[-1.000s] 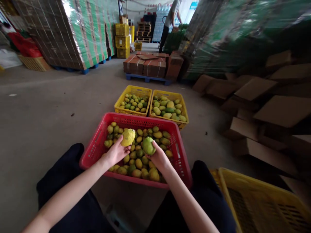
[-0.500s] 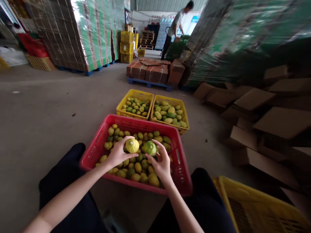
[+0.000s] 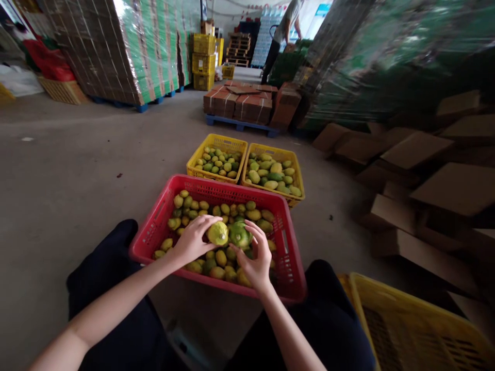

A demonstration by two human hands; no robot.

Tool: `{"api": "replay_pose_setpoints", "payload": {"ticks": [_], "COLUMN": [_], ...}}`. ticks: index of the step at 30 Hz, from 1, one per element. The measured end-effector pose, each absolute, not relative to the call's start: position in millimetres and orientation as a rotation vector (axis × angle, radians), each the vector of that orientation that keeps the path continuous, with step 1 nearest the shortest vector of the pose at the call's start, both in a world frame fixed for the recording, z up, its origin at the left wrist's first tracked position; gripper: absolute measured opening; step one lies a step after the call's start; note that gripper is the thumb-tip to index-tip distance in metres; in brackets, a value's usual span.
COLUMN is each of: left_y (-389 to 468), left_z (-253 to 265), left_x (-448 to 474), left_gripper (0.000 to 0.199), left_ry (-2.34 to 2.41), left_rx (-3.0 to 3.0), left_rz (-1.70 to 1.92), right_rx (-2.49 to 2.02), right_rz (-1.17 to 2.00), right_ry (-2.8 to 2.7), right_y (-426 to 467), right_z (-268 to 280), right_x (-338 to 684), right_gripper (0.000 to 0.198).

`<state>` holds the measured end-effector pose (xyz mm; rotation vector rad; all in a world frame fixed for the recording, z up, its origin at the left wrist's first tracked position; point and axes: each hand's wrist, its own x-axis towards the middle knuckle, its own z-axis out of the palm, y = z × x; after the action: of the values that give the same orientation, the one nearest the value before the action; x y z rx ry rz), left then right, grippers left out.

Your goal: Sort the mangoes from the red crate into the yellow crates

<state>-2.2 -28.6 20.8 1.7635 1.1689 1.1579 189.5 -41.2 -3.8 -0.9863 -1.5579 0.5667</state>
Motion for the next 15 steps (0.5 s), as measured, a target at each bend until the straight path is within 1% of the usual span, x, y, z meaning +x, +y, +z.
{"api": "replay_pose_setpoints", "payload": {"ticks": [3, 6, 8, 10, 11, 13, 15], "left_y": [-31, -32, -31, -28, -27, -23, -21], "left_z": [28, 31, 29, 24, 21, 12, 3], "left_x": [-1, -2, -4, -5, -4, -2, 2], "left_gripper": [0.053, 0.058, 0.065, 0.072, 0.071, 0.060, 0.051], "left_ry": [1.126, 1.111, 1.077, 1.013, 0.976, 0.914, 0.870], "left_rx": [1.475, 1.325, 1.329, 1.300, 1.244, 1.056, 0.850], "left_rz": [1.200, 1.228, 1.197, 1.137, 1.102, 1.030, 0.944], "right_rx": [-1.006, -1.020, -1.043, -1.094, -1.121, -1.143, -1.124], "right_rz": [0.631, 0.684, 0.789, 0.975, 1.092, 1.348, 1.592], "right_ry": [-1.493, -1.426, -1.375, -1.259, -1.161, -0.926, -0.716], "right_y": [-43, -44, -44, -42, -41, -38, -35], "right_z": [-1, 4, 8, 9, 9, 7, 4], "right_x": [188, 188, 190, 191, 191, 190, 187], "right_gripper": [0.048, 0.047, 0.050, 0.049, 0.046, 0.037, 0.038]}}
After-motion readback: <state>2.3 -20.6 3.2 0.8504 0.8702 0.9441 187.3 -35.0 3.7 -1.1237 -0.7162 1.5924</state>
